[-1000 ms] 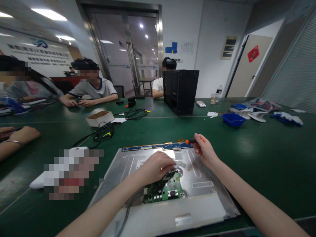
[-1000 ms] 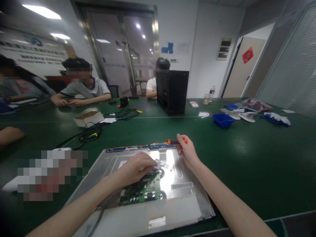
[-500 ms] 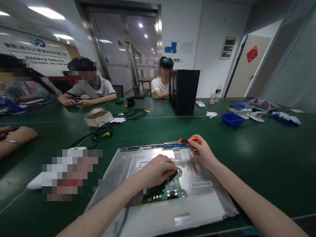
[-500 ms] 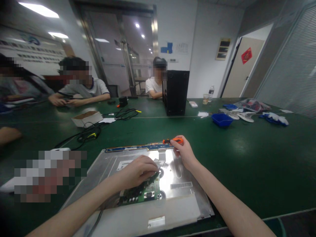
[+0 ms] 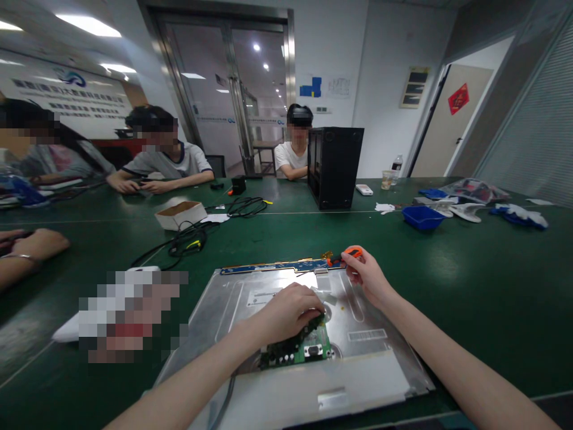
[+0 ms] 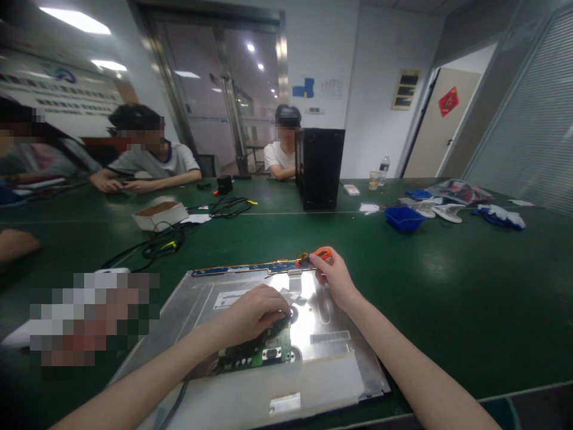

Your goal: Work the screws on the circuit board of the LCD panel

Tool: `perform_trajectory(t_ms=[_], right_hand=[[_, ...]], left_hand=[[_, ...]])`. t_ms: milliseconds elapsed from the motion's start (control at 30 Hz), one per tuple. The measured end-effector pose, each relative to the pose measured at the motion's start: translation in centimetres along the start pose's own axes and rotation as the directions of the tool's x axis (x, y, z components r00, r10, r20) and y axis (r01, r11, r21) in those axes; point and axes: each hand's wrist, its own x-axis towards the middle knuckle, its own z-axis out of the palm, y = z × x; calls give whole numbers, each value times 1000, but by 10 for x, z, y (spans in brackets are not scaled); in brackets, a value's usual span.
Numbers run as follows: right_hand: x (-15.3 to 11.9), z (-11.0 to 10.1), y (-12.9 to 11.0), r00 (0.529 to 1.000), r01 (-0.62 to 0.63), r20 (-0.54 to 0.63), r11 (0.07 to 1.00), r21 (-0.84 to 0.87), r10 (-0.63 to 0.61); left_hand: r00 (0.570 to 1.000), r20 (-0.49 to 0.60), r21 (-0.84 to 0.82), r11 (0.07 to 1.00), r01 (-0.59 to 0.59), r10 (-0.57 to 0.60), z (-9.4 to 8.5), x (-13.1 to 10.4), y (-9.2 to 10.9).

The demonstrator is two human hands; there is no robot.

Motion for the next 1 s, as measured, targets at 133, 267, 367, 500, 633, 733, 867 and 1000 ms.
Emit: perform_trajectory(t_ms=[133,267,367,500,633,733,867,1000], right_hand=[[2,-2,1,1000,29,4,1000,-13,-29],[5,-6,-2,996,89,-6,995,-32,-90],[7,-8,-5,990,139,-27,989,-48,-140],[7,-9,-6,973,215,-73,973,-84,-221],[4,-7,-6,948,288,-101,950,-120,-301],[0,-4,-5,939,322,-81,935,-148,-336],[-7,-1,-6,927,358,-62,920,-159,-371],[-17,1,-9,885,430,-111,884,-182,-453]], left_hand=[[1000,-9,23,999,26,-26,2,2,1],[998,-23,27,998,57,-57,4,4,2],[995,-21,32,994,102,-101,5,5,3],[990,-18,40,989,139,-139,5,6,4],[987,-26,29,987,159,-158,5,6,5],[986,-36,6,987,161,-160,4,6,5],[988,-20,-25,988,152,-153,2,5,5],[988,-11,-44,987,155,-156,1,5,4]])
